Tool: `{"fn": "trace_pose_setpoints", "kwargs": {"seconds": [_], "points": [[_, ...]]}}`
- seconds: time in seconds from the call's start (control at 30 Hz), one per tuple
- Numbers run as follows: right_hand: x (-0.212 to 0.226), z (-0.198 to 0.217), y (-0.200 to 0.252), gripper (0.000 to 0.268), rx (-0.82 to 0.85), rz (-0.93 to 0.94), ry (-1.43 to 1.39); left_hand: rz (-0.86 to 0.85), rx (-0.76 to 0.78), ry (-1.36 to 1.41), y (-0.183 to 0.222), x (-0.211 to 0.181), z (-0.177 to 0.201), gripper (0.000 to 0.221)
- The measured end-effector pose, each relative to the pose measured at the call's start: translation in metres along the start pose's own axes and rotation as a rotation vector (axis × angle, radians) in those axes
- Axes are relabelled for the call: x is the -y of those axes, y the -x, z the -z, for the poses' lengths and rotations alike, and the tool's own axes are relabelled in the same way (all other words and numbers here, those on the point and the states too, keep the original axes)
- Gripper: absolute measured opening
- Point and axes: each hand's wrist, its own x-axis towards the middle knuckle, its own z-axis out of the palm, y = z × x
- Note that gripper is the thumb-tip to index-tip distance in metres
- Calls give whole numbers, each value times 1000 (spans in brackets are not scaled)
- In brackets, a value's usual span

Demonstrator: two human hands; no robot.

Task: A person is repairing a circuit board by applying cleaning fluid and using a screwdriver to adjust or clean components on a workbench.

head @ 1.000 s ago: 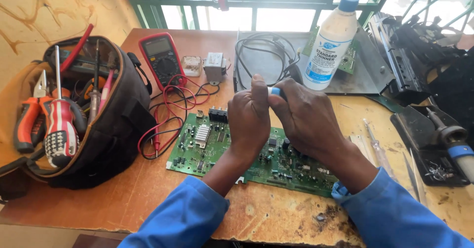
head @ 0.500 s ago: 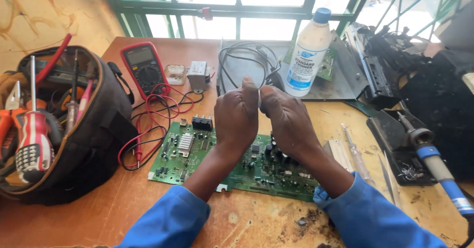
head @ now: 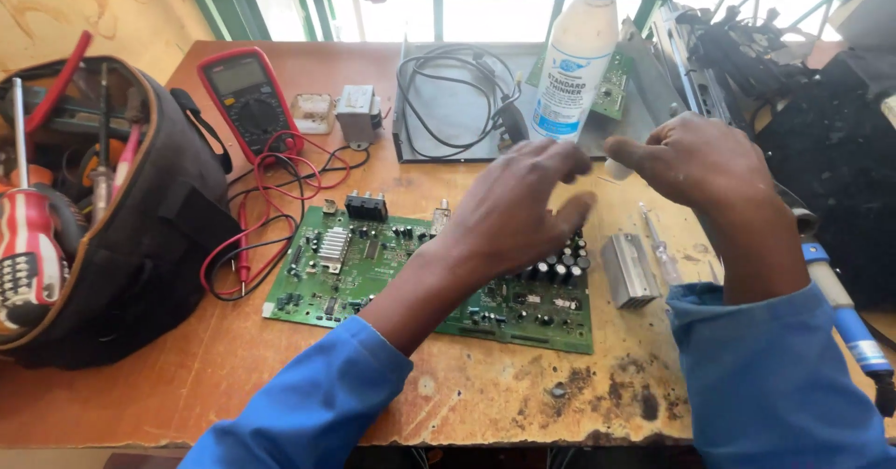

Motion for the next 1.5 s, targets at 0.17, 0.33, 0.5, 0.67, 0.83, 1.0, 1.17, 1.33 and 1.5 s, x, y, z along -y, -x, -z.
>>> {"fn": "trace_pose_setpoints", "kwargs": {"seconds": [0.17, 0.33, 0.5, 0.67, 0.83, 1.0, 1.17, 1.33, 1.5], "points": [[-2, -15, -14, 71, 90, -60, 90, -70, 252, -188, -3, -31, -35, 85], [1, -18, -17, 66, 161, -68, 114, -51, 253, -303, -9, -34, -62, 59], [-15, -8, -9, 90, 1, 41, 34, -99, 62, -2, -6, -30, -42, 55], [-20, 12, 55, 66, 173, 207, -660, -222, -199, 180, 20, -19, -7, 74], [-25, -9, 75, 67, 365, 319, -862, -193, -270, 156, 56, -11, -3, 77], [-26, -31, 93, 56, 97, 485, -396, -243, -30, 297, 74, -5, 31, 55], [-33, -61, 99, 54, -77, 612, -260, -185, 5, 271, 79, 5, 38, 31], [-31, -71, 107, 49, -174, 705, -327, -157, 31, 208, 81, 10, 37, 32], [-27, -76, 114, 48, -250, 764, -365, -196, 45, 131, 80, 17, 31, 31]]}}
